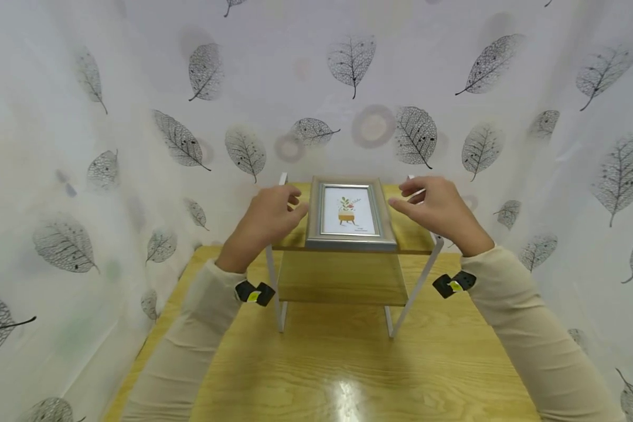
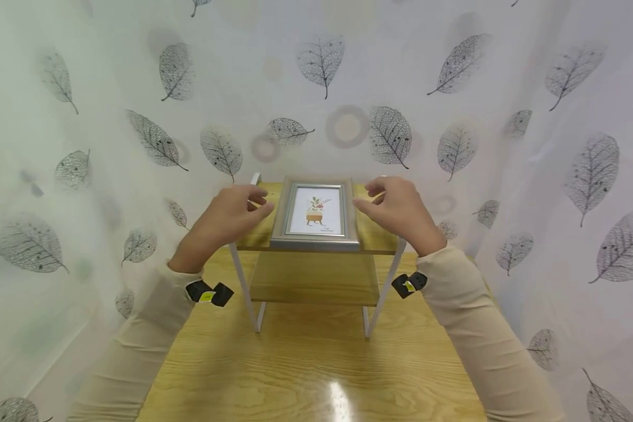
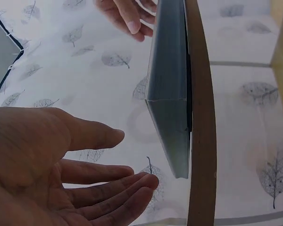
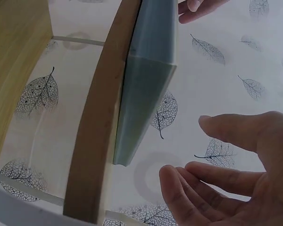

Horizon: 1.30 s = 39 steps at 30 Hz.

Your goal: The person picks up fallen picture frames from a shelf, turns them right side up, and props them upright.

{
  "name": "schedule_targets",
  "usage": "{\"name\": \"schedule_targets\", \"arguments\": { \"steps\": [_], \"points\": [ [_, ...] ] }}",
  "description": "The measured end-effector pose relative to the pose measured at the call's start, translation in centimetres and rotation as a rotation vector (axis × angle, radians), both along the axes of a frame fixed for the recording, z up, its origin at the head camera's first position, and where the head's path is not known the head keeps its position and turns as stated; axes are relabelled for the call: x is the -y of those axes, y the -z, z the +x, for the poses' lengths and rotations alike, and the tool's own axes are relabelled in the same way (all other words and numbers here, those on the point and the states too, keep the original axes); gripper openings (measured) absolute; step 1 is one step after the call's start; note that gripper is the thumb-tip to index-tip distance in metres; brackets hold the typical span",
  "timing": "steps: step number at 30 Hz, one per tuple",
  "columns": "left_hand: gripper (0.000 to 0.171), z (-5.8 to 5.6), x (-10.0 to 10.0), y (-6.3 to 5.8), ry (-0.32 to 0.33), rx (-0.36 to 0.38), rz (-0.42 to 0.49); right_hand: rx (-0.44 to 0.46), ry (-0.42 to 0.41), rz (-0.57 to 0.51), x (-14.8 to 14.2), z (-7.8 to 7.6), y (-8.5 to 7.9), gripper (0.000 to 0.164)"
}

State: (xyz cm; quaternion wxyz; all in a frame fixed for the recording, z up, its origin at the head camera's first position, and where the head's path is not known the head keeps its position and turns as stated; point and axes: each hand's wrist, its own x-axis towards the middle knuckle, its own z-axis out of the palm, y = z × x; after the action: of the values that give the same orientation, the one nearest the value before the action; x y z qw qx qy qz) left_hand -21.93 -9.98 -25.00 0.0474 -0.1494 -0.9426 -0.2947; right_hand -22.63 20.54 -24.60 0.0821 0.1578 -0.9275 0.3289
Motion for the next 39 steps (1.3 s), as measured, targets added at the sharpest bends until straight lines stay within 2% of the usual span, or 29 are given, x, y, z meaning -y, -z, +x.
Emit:
{"name": "schedule_targets", "arguments": {
  "steps": [6,14,18,23,27,31,39],
  "points": [
    [0.043,-0.3,-0.7,0.3,0.011,0.041,-0.014,0.051,-0.017,0.037,0.9,-0.5,0.4,0.05],
    [0.029,-0.4,-1.4,0.9,0.03,0.057,-0.042,0.077,-0.045,0.123,1.9,-0.9,1.3,0.05],
    [0.031,-0.5,-1.7,1.0,0.029,0.058,-0.074,0.066,-0.057,0.152,2.2,-1.0,1.7,0.037],
    [0.032,-0.6,-1.9,1.1,0.015,0.04,-0.103,0.079,-0.066,0.171,2.4,-1.3,2.0,0.047],
    [0.039,-0.8,-2.0,1.2,0.011,0.046,-0.112,0.103,-0.06,0.179,2.5,-1.4,2.2,0.043],
    [0.044,-0.9,-2.0,1.2,0.019,0.043,-0.117,0.087,-0.063,0.179,2.6,-1.4,2.2,0.046],
    [0.04,-1.1,-2.1,1.3,0.021,0.036,-0.105,0.027,-0.026,0.151,2.8,-1.5,2.6,0.048]
  ]
}}
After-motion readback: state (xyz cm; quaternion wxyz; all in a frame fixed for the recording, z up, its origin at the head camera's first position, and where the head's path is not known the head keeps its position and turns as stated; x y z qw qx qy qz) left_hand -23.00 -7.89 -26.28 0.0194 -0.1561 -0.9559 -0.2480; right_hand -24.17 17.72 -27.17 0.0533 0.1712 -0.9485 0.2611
